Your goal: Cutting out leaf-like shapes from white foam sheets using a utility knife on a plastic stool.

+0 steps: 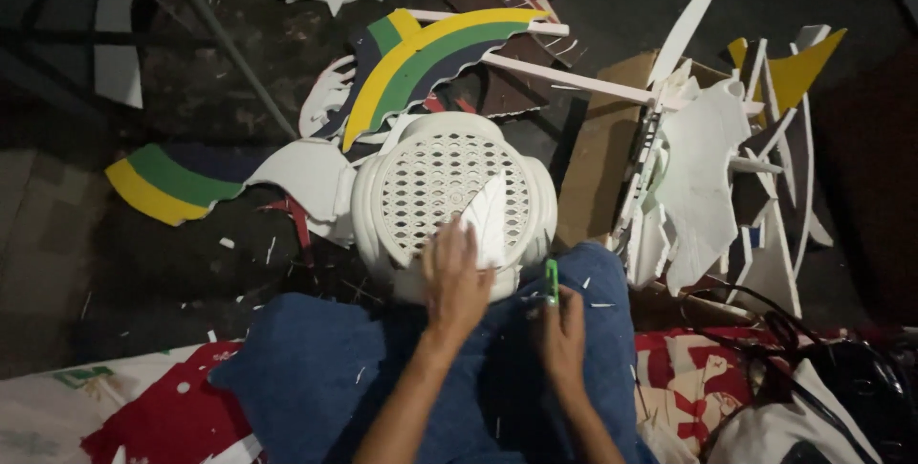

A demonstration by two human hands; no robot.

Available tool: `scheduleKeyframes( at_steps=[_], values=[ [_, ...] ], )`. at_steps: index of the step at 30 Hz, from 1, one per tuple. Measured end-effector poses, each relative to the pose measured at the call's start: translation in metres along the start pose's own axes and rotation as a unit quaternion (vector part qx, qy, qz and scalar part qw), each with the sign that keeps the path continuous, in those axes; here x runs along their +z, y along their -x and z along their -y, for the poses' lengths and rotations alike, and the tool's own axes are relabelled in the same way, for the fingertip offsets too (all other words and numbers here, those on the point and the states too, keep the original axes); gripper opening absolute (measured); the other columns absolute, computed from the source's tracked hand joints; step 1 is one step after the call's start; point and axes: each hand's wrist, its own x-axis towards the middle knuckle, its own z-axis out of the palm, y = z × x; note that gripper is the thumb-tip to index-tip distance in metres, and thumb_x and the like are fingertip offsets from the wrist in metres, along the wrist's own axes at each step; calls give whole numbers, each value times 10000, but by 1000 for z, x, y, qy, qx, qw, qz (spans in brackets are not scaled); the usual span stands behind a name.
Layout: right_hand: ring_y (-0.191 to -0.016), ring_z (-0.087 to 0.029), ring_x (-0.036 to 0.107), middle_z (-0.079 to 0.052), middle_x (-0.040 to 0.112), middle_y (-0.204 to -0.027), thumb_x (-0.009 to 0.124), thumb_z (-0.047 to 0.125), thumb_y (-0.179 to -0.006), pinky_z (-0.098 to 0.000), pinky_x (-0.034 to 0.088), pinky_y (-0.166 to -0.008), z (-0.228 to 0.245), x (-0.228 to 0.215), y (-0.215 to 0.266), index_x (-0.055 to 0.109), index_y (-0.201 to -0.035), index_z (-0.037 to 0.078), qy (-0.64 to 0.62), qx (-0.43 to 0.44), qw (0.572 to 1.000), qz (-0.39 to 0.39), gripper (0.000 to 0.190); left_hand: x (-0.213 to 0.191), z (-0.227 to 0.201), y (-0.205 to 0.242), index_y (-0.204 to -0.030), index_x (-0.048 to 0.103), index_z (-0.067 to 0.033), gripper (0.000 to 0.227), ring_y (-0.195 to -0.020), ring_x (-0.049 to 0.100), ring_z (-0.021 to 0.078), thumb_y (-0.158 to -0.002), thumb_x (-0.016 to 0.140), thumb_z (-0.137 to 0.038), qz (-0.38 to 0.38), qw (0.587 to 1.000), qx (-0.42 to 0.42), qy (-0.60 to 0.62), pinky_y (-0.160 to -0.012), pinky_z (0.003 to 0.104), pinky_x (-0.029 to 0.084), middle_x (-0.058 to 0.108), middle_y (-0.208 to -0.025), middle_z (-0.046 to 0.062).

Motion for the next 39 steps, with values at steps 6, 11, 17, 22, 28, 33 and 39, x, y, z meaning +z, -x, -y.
scheduleKeyframes(
  at_steps=[6, 11, 17, 22, 28, 33, 39],
  values=[
    [-557, -130, 500, -81, 604, -795, 487, 122, -917, -252, 420, -481, -7, 17, -18, 477, -1195, 62, -52, 12, 997, 54, 284, 5, 1, 12, -1202, 640, -129, 406, -1358, 314, 363, -797, 624, -139, -79, 972, -77, 210, -1110, 454, 263, 339, -1451, 200],
    [-663, -179, 539, -101, 605, -885, 477, 128, -901, -304, 458, -577, 1, 31, -32, 467, -1197, 95, 21, 13, 998, 66, 298, -11, 14, 15, -1164, 641, -136, 462, -1078, 514, 253, -704, 661, -116, -54, 988, -58, 135, -956, 410, 354, 560, -1166, 44],
    [-701, -277, 610, -139, 649, -852, 489, 190, -887, -405, 478, -606, 1, 31, -44, 493, -1182, 123, 45, 29, 996, 72, 302, 9, 4, 22, -1121, 673, -153, 405, -875, 563, 254, -731, 695, -261, 32, 992, -64, 102, -820, 419, 412, 600, -887, 33],
    [-635, -244, 602, -130, 608, -791, 554, 165, -880, -398, 500, -539, -3, 26, -53, 541, -1121, 84, -82, -4, 996, 34, 255, -2, 6, 5, -1009, 696, -101, 362, -850, 642, 357, -668, 761, -202, 83, 968, -157, 178, -772, 455, 480, 653, -858, 116],
    [-585, -137, 505, -73, 562, -782, 491, 117, -934, -254, 410, -519, 58, -29, -41, 474, -1183, 69, -168, -19, 985, -24, 254, -95, 35, -76, -971, 519, 16, 362, -880, 565, 275, -667, 678, 128, -344, 930, -2, 126, -819, 387, 493, 599, -967, 130],
    [-542, -160, 483, -114, 544, -777, 475, 63, -890, -260, 406, -453, 36, -42, -39, 467, -1194, 69, -218, -7, 976, -19, 303, -28, 129, -89, -918, 575, -115, 191, -857, 545, 288, -739, 621, -164, -126, 974, 135, -128, -837, 444, 416, 572, -885, 86],
    [-515, -169, 482, -113, 555, -750, 522, 66, -890, -254, 398, -454, 18, -37, -48, 458, -1181, 65, -270, -14, 963, 4, 298, -31, 130, -87, -759, 564, -115, 40, -644, 450, 201, -798, 560, -114, -186, 892, 193, -363, -605, 362, 389, 496, -708, 56]
  ],
)
